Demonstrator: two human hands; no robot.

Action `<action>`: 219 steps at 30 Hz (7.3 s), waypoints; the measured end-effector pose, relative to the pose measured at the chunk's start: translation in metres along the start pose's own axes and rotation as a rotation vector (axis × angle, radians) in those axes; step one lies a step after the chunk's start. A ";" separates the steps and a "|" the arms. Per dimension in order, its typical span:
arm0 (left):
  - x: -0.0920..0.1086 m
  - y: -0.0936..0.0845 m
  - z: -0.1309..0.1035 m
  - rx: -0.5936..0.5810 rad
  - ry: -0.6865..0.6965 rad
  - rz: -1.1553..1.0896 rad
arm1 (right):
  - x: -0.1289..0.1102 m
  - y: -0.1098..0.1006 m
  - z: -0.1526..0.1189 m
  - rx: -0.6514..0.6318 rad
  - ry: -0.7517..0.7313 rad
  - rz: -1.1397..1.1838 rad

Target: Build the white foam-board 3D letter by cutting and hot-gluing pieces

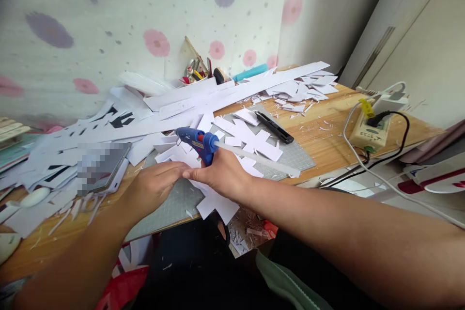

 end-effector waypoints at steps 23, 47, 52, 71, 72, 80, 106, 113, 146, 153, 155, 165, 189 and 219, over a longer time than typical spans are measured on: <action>-0.010 -0.012 -0.061 0.500 -0.360 0.046 | 0.037 0.019 -0.006 0.056 0.185 -0.061; -0.019 0.008 -0.048 0.346 -0.291 0.165 | 0.039 0.020 -0.008 0.057 0.169 -0.091; -0.019 0.008 -0.046 0.346 -0.292 0.145 | 0.034 0.021 -0.009 0.048 0.169 -0.095; -0.016 0.012 -0.044 0.313 -0.273 0.201 | 0.037 0.020 -0.008 0.077 0.147 -0.085; -0.016 0.012 -0.043 0.312 -0.275 0.200 | 0.036 0.020 -0.008 0.075 0.148 -0.083; -0.018 0.014 -0.043 0.267 -0.316 0.187 | 0.032 0.019 -0.007 0.059 0.162 -0.132; -0.024 0.016 -0.046 0.271 -0.349 0.152 | 0.028 0.014 -0.008 0.120 0.161 -0.322; -0.023 0.016 -0.045 0.274 -0.352 0.155 | 0.023 0.015 -0.009 0.125 0.130 -0.354; -0.021 0.015 -0.046 0.302 -0.318 0.163 | 0.018 0.019 -0.011 0.101 0.166 -0.390; -0.021 0.014 -0.047 0.308 -0.314 0.163 | 0.019 0.012 -0.010 0.130 0.113 -0.291; -0.021 0.013 -0.047 0.309 -0.320 0.159 | 0.015 0.004 -0.008 0.162 0.108 -0.195; -0.012 0.016 -0.047 0.236 -0.282 0.163 | -0.013 -0.043 -0.008 0.289 0.143 0.192; -0.035 0.012 -0.053 0.130 -0.494 0.270 | -0.015 -0.057 -0.027 0.259 0.142 0.192; -0.038 -0.022 -0.064 0.575 -0.478 0.216 | -0.018 -0.060 -0.033 0.292 0.129 0.153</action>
Point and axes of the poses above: each hand's wrist, its own z-axis towards the middle knuckle, its own y-axis out of the palm, x = y × z, the point moved 7 cm from there along z, towards the middle knuckle, and after that the axes turned 2 degrees about x, right-handed, at the moved point
